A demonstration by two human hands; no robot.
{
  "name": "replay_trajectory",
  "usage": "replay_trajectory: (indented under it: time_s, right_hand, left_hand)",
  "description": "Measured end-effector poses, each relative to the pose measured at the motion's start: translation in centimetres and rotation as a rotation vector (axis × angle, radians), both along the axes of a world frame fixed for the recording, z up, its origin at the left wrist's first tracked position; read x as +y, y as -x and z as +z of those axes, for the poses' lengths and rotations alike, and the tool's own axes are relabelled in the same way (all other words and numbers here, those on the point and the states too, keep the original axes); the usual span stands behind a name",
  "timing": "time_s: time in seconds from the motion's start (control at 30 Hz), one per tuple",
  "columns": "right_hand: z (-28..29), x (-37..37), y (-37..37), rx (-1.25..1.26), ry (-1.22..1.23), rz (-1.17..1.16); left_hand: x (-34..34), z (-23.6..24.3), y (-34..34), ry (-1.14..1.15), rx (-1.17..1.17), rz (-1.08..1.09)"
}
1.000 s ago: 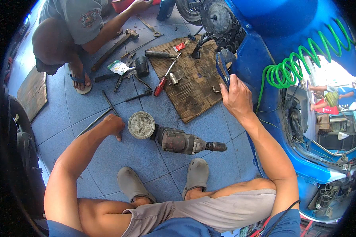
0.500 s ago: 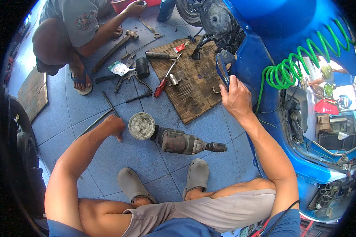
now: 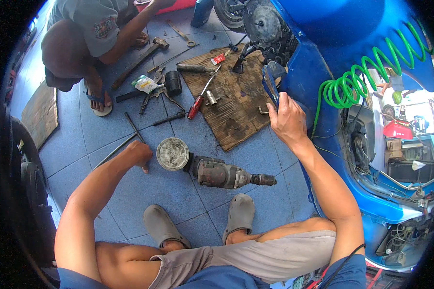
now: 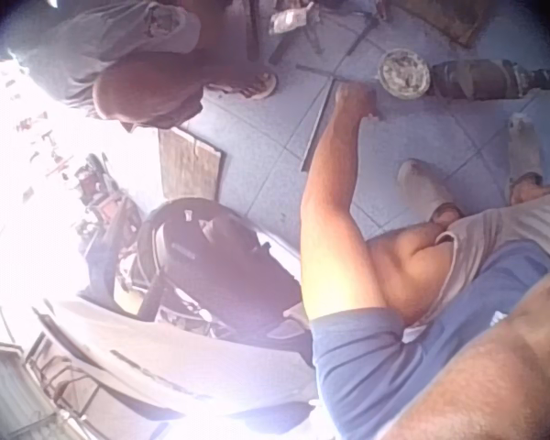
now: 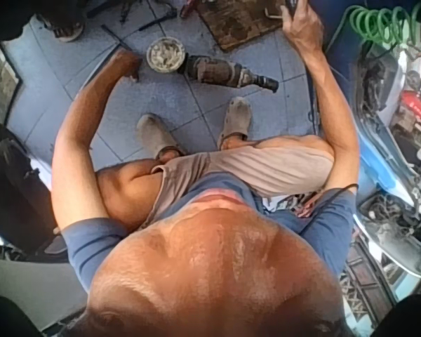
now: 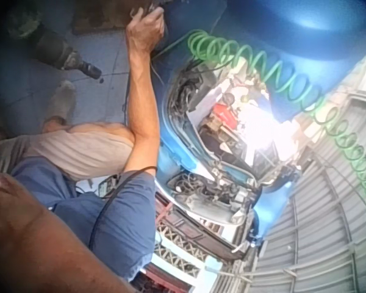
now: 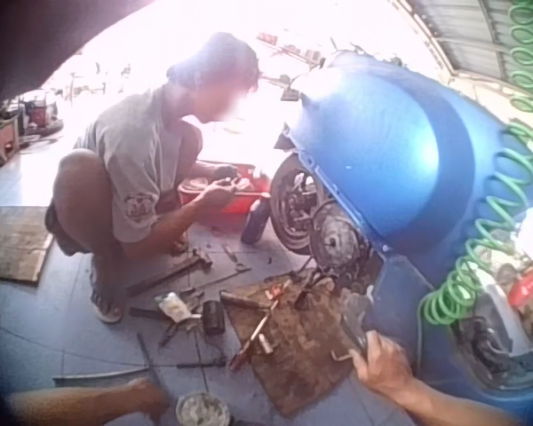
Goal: Repairing or maintaining a motorcycle engine assembly.
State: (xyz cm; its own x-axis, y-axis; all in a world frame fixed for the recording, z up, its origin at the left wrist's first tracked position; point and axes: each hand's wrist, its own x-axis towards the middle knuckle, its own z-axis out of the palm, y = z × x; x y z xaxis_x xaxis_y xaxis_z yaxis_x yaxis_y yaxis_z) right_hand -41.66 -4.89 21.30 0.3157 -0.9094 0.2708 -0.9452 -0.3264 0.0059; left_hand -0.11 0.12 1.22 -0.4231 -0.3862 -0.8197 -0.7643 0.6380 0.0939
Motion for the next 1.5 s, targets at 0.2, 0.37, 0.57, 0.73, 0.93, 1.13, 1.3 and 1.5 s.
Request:
replay_trajectory:
  time_s: [0.2, 0.37, 0.57, 0.73, 0.93, 1.13, 1.3, 1.5]
  right_hand:
    - [0.0, 0.0, -0.1, -0.001, 0.008, 0.008]
    - [-0.1, 0.0, 0.0, -0.005, -0.006, 0.0]
    - [-0.1, 0.0, 0.0, 0.001, 0.011, 0.013]
    - [0.0, 0.0, -0.2, -0.001, 0.003, 0.009]
    - [-0.1, -0.1, 0.0, -0.008, 0.006, 0.016]
    - [0.1, 0.0, -0.1, -0.004, 0.014, 0.015]
    - [0.0, 0.0, -0.2, -0.014, 0.001, 0.004]
    - [-0.2, -0.1, 0.1, -0.007, 0.017, 0.014]
  left_hand:
    - [-0.1, 0.5, 0.1, -0.026, 0.012, 0.026]
    - [-0.1, 0.2, 0.1, -0.039, 0.001, 0.039]
    - [-0.1, 0.6, 0.2, -0.024, 0.004, 0.025]
    - [-0.2, -0.5, -0.2, -0.059, -0.015, 0.033]
    - [0.0, 0.1, 0.1, -0.011, 0.003, 0.02]
    - [-0.1, 0.1, 0.1, -0.02, -0.004, -0.002]
    - [-0.3, -0.1, 0.1, -0.055, -0.02, 0.016]
    - [0.0, -0.6, -0.2, -0.002, 0.009, -0.011]
